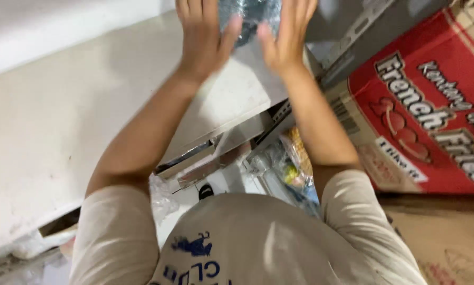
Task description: The person moves bundles of small plastic bowls from a floor area near large sacks into a basket, then carries a bundle to a shelf and places it with other similar items.
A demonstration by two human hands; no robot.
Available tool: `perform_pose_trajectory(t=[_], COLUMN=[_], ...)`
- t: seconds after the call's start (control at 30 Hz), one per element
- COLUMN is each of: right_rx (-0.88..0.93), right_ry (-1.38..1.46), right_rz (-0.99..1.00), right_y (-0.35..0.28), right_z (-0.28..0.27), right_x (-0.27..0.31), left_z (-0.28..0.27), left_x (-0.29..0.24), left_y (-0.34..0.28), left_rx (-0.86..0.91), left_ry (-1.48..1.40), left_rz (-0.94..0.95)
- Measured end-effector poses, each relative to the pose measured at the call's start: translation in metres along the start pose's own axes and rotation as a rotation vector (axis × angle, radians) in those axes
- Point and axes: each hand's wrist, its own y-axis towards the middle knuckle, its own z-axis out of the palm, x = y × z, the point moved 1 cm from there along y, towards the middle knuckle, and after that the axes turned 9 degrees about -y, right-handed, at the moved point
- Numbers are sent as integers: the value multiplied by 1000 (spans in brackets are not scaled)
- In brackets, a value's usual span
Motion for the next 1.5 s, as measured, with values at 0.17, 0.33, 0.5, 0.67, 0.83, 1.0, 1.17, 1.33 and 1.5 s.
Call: perform_pose_trajectory(t=[0.17, 0.33, 0.5, 0.67, 0.83, 1.0, 1.17, 1.33, 1.5], right_rx=[147, 386, 608, 751, 859, 955, 1037, 1135, 1282], right_ry=[332, 821, 1171, 1349, 1444, 1561, 1539, 1740, 1923], right_rz=[-228, -377, -387, -424, -580, -690, -839, -892, -857], right_y=[-32, -89, -144, -183, -206, -232, -268, -307, -369], right_z=[-38, -63, -92, -113, -140, -169, -203, -253, -324], right_x=[82, 139, 185, 233, 275, 321, 362, 417, 471], left_z=[-69, -114, -130, -138, -141, -137, -137, -148, -151], left_x=[-83, -169, -257, -329, -377, -422, -478, -559, -660], left_y=[-118, -217, -298, -355, -401, -444, -479, -512, -566], left_rx=[116, -115, -351, -518, -635, -704, -810, -899, -969], left_ry=[-74, 35, 103, 223, 301, 338, 409, 556, 662], left_rz=[-173, -439, -592, -659, -743, -824, -847, -894, -974])
